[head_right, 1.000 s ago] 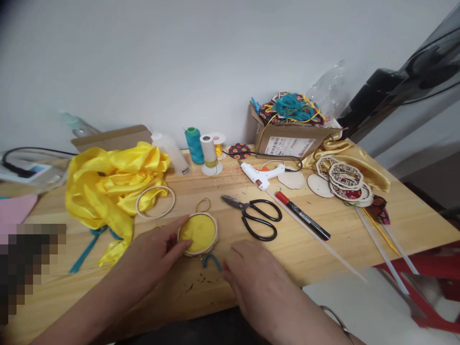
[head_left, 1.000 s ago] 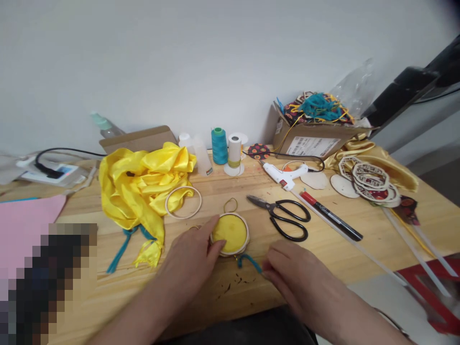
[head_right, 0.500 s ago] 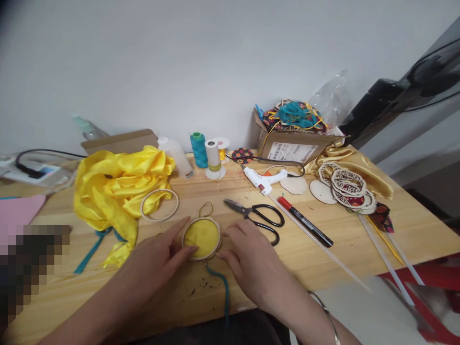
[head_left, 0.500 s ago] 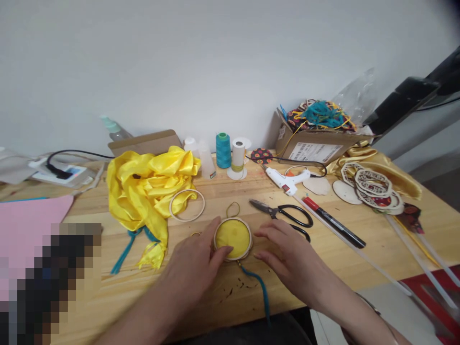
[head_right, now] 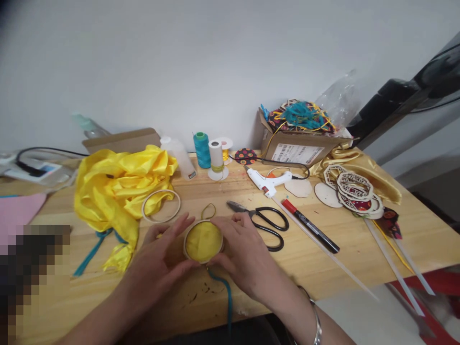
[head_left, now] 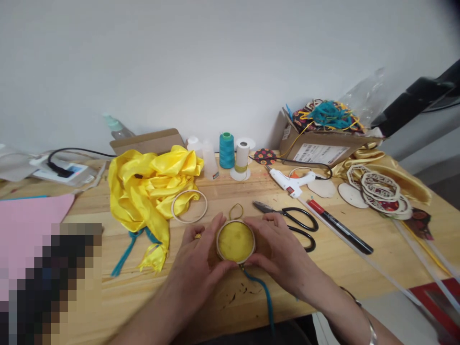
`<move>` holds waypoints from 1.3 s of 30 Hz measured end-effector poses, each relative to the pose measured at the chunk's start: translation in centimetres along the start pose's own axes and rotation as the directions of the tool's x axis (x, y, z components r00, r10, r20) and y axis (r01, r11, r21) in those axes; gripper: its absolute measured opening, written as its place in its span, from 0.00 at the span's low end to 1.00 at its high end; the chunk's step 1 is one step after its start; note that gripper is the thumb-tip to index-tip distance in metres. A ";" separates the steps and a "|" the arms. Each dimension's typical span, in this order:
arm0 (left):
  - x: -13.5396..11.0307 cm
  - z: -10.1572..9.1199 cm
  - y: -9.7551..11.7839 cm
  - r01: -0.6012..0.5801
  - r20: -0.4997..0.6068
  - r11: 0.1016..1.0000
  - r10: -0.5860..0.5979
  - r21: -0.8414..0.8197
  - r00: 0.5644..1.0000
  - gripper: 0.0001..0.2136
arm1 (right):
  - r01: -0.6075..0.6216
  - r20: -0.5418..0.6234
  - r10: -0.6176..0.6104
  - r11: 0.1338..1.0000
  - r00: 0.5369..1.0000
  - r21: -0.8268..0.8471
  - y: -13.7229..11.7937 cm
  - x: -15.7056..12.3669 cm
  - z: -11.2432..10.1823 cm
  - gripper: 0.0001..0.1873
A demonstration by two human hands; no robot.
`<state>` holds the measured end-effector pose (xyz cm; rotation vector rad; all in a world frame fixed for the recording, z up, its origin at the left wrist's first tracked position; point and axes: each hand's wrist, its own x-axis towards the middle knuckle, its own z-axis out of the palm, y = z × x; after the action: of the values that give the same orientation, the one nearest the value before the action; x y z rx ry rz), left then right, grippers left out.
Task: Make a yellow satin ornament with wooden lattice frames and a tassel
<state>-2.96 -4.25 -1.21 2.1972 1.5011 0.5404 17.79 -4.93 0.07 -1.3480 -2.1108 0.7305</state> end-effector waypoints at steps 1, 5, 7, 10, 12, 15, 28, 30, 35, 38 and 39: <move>0.1 0.0 0.0 0.004 0.005 1.000 -0.004 -0.006 1.000 0.32 | -0.003 0.001 0.003 1.000 1.000 0.010 0.0 0.0 0.0 0.34; 0.1 0.1 -0.1 0.026 0.032 0.999 -0.025 -0.024 0.999 0.32 | -0.011 0.005 0.010 1.000 1.000 0.029 0.0 -0.1 0.0 0.35; 0.0 0.1 -0.2 0.035 0.042 0.999 -0.034 -0.035 0.999 0.33 | -0.007 0.003 0.007 1.000 1.000 0.028 0.0 -0.1 0.1 0.35; 0.0 0.2 -0.2 0.037 0.059 0.998 -0.034 -0.049 0.998 0.33 | -0.012 0.006 0.012 1.000 1.000 0.025 0.0 0.0 0.2 0.35; 0.0 0.2 -0.1 0.047 0.063 0.998 -0.044 -0.050 0.997 0.33 | -0.015 0.008 0.015 1.000 1.000 0.025 0.0 0.0 0.2 0.35; 0.1 0.2 0.0 0.069 0.063 0.996 -0.065 -0.053 0.996 0.32 | -0.018 0.005 0.018 0.999 1.000 0.029 0.0 0.0 0.2 0.34; 0.0 0.4 -0.5 0.028 0.095 0.999 -0.025 -0.026 0.995 0.32 | -0.030 0.016 0.029 0.998 0.999 0.061 0.1 0.2 0.2 0.33; 0.0 0.5 -0.5 0.031 0.097 0.999 -0.029 -0.026 0.995 0.32 | -0.028 0.022 0.027 0.998 0.999 0.058 0.2 0.2 0.2 0.34; -0.1 0.9 -0.7 0.041 0.102 0.999 -0.038 -0.028 0.994 0.33 | -0.022 0.034 0.020 0.999 0.999 0.039 0.5 0.3 0.3 0.34; -0.2 1.0 -0.9 0.048 0.105 0.999 -0.045 -0.027 0.993 0.34 | -0.030 0.040 0.029 0.999 0.999 0.025 0.5 0.4 0.4 0.33; -0.2 1.0 -0.9 0.053 0.103 0.998 -0.050 -0.027 0.993 0.34 | -0.035 0.044 0.034 0.999 0.998 0.021 0.5 0.3 0.4 0.32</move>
<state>-3.20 -4.27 -2.52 2.1244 1.4825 0.4239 17.75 -4.48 -0.51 -1.3712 -2.1119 0.8014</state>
